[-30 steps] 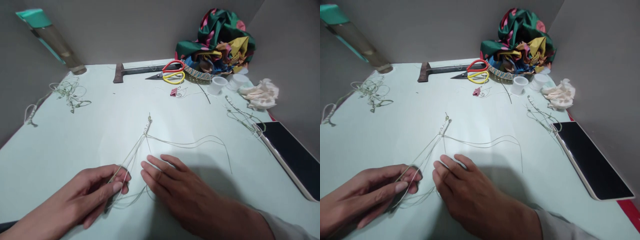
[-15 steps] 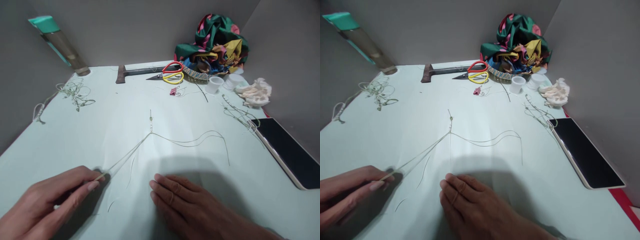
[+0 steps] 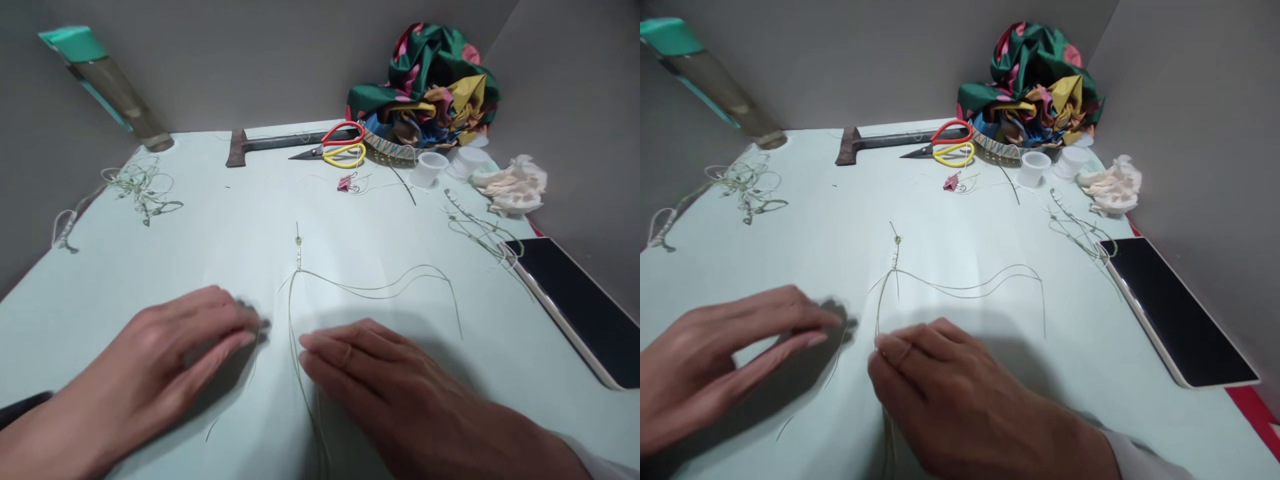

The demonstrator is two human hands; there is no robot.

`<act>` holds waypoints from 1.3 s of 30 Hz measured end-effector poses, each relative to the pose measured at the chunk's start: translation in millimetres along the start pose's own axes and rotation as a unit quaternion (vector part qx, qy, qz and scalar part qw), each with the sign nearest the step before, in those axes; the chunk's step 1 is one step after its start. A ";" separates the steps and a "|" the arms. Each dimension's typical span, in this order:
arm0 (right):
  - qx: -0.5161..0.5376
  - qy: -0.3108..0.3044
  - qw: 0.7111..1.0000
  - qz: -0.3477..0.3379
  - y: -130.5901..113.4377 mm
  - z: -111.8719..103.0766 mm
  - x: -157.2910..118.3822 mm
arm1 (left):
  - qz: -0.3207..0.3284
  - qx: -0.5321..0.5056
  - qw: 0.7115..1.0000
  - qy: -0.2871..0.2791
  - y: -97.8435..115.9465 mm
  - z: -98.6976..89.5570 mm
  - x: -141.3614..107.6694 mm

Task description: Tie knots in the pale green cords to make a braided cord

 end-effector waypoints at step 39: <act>-0.107 -0.010 0.992 -0.065 12.2 33.5 10.1 | -0.170 -0.113 0.979 0.020 -34.8 11.7 32.9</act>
Point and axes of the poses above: each hand's wrist, its own x-axis towards the middle knuckle, its own z-axis out of the palm, y = z × x, the point moved 10 cm from there along x, towards the middle knuckle, and after that the axes turned 7 degrees about -x, right-handed, at the moved point
